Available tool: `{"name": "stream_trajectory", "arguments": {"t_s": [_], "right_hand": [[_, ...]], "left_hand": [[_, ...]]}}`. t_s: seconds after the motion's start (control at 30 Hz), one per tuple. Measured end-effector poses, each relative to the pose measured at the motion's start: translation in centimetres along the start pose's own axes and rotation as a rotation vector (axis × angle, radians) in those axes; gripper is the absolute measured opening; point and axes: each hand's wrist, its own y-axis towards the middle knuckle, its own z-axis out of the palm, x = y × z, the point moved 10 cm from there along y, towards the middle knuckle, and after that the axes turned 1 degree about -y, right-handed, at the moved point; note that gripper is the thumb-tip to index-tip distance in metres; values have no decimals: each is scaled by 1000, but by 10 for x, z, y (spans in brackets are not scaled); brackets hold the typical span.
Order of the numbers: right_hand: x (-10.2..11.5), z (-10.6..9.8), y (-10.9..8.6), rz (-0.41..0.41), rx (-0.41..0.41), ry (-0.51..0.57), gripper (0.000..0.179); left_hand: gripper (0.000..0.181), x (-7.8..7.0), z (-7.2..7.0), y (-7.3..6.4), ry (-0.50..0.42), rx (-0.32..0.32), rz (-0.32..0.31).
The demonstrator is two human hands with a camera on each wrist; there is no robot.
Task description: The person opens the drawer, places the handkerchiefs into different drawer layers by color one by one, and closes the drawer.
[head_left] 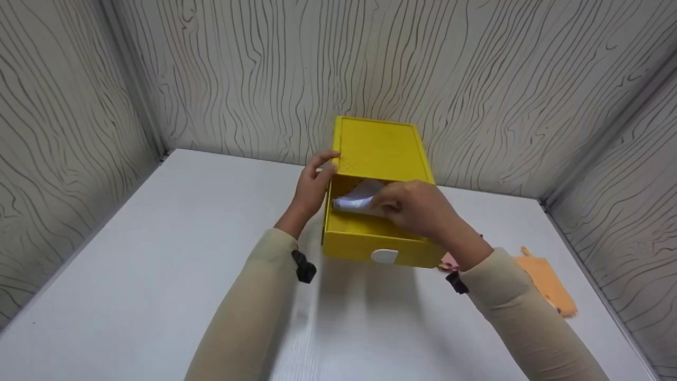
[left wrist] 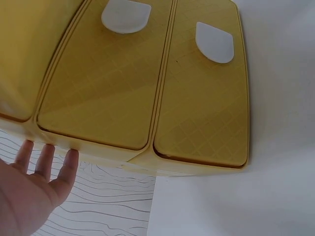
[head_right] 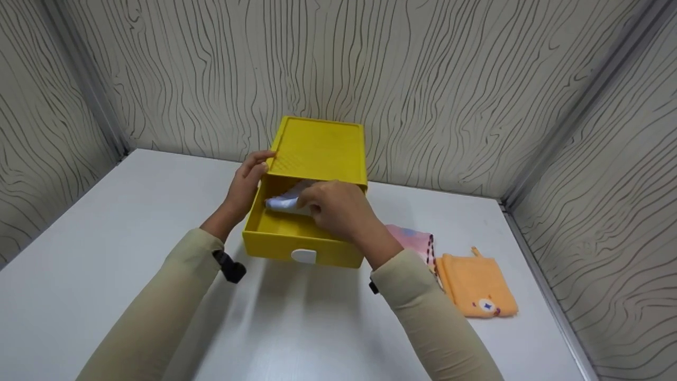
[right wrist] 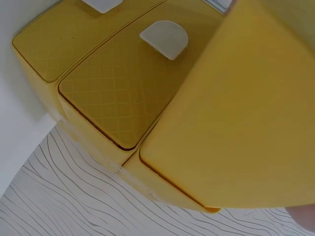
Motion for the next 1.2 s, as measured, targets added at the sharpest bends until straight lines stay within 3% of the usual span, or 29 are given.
{"name": "stream_trajectory", "arguments": {"t_s": [0.27, 0.63, 0.87, 1.03, 1.2], "right_hand": [[-18, 3, 2, 110, -1, 29, 16], [-26, 26, 1, 145, 175, 165, 16], [-26, 29, -9, 183, 279, 346, 24], [-22, 18, -11, 136, 231, 391, 31], [-18, 1, -13, 82, 98, 374, 29]], "left_hand": [[32, 0, 0, -2, -3, -6, -15], [31, 1, -1, 0, 1, -7, 5], [33, -1, 0, -1, -20, 3, 30], [34, -3, 0, -1, -13, 5, 48], [34, -3, 0, -1, -15, 2, 61]]}}
